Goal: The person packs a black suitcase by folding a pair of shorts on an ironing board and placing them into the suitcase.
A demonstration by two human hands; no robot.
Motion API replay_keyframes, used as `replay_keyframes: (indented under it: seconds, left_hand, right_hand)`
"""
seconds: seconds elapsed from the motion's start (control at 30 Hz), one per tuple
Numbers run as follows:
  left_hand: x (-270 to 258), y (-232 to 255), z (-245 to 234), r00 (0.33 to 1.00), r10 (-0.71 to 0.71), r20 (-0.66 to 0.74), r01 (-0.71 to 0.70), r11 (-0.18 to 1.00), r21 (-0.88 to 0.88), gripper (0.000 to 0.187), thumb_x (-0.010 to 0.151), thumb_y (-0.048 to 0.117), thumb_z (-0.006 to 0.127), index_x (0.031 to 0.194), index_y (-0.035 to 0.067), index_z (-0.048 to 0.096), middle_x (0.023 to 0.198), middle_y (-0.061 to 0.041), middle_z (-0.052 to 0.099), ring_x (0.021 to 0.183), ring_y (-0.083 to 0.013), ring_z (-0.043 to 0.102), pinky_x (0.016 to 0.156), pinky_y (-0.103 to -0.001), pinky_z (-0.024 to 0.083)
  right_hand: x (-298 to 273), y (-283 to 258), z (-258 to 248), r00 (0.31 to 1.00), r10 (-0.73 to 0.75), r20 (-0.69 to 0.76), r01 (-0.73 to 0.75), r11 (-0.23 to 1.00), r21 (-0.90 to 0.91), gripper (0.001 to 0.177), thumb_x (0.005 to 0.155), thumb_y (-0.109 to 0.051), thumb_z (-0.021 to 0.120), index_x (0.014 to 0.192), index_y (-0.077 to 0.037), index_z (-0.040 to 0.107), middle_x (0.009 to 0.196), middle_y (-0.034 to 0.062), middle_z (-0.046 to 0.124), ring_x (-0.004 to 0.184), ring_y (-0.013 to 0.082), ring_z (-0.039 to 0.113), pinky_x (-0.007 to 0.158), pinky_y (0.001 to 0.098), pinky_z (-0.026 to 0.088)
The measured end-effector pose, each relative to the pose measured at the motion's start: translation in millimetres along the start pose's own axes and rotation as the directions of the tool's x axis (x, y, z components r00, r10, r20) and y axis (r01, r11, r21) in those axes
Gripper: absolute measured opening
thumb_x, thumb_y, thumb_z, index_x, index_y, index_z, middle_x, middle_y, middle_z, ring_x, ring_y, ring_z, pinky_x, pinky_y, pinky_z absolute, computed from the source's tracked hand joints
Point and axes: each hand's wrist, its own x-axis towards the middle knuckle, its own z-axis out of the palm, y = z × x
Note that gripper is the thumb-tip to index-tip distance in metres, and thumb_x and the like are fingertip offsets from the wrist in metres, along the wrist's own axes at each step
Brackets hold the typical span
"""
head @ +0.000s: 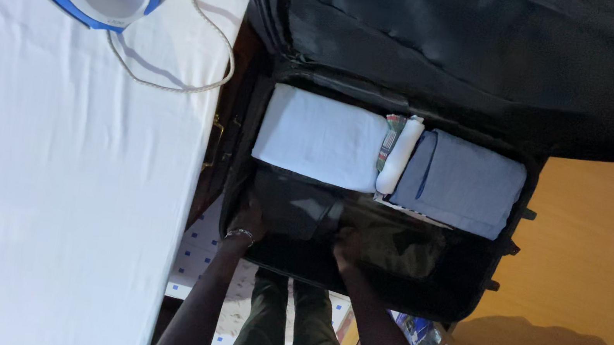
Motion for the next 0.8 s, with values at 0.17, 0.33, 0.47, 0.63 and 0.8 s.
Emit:
replay_keyframes:
  seconds: [0.17, 0.33, 0.47, 0.63, 0.8]
  left_hand:
    - [6.2, 4.6, 4.0, 0.894, 0.272, -0.356, -0.309, 0.950, -0.049, 0.117, 0.078, 0.024, 0.074, 0.156, -0.008, -0.007, 0.128, -0.047, 0.054, 0.109, -0.0537, 0.063, 0.095, -0.058, 0.050]
    - [-1.0, 15.4, -16.8, 0.999, 0.006, 0.040, -0.001, 0.993, -0.119, 0.104, 0.091, 0.028, 0.062, 0.165, 0.002, -0.007, 0.129, -0.036, 0.067, 0.118, -0.0474, 0.066, 0.102, -0.055, 0.053]
    - [5.9, 28.4, -7.2, 0.991, -0.019, -0.135, 0.025, 0.998, 0.049, 0.110, 0.086, 0.025, 0.067, 0.160, -0.004, -0.009, 0.159, -0.040, 0.022, 0.133, -0.0536, 0.045, 0.103, -0.058, 0.046]
    - [13.7, 23.7, 11.0, 0.932, 0.302, -0.200, -0.086, 0.722, 0.686, 0.090, 0.101, 0.037, 0.052, 0.150, -0.027, 0.010, 0.156, -0.050, 0.013, 0.139, -0.0653, 0.037, 0.116, -0.063, 0.036]
    - [-7.2, 32.1, -7.4, 0.949, 0.252, -0.187, -0.100, 0.807, 0.582, 0.098, 0.098, 0.038, 0.056, 0.151, -0.021, -0.001, 0.160, -0.045, 0.003, 0.143, -0.0643, 0.026, 0.116, -0.061, 0.031]
  right_hand:
    - [-8.4, 23.2, 35.6, 0.919, 0.004, 0.395, -0.225, 0.827, 0.515, 0.034, 0.087, -0.011, 0.064, 0.120, -0.007, 0.066, 0.114, 0.0126, 0.067, 0.102, 0.0288, 0.062, 0.084, 0.0405, 0.052]
    - [-17.3, 41.5, 69.4, 0.504, 0.120, 0.855, -0.817, 0.389, 0.426, 0.029, 0.079, -0.009, 0.071, 0.108, -0.008, 0.070, 0.098, 0.0069, 0.070, 0.088, 0.0184, 0.063, 0.073, 0.0346, 0.051]
    - [-13.6, 29.8, 60.6, 0.366, 0.024, 0.930, -0.930, -0.021, 0.367, 0.020, 0.090, -0.020, 0.064, 0.098, -0.004, 0.072, 0.096, 0.0064, 0.072, 0.090, 0.0146, 0.067, 0.077, 0.0287, 0.055]
    - [-0.1, 11.8, 39.7, 0.392, 0.072, 0.917, -0.903, 0.221, 0.369, 0.025, 0.103, -0.027, 0.057, 0.103, -0.004, 0.068, 0.087, 0.0069, 0.064, 0.074, 0.0175, 0.056, 0.065, 0.0315, 0.046]
    - [-5.4, 10.3, 43.0, 0.522, 0.227, 0.822, -0.851, 0.070, 0.521, 0.041, 0.086, -0.009, 0.054, 0.125, -0.021, 0.057, 0.105, 0.0055, 0.064, 0.084, 0.0189, 0.059, 0.073, 0.0369, 0.049]
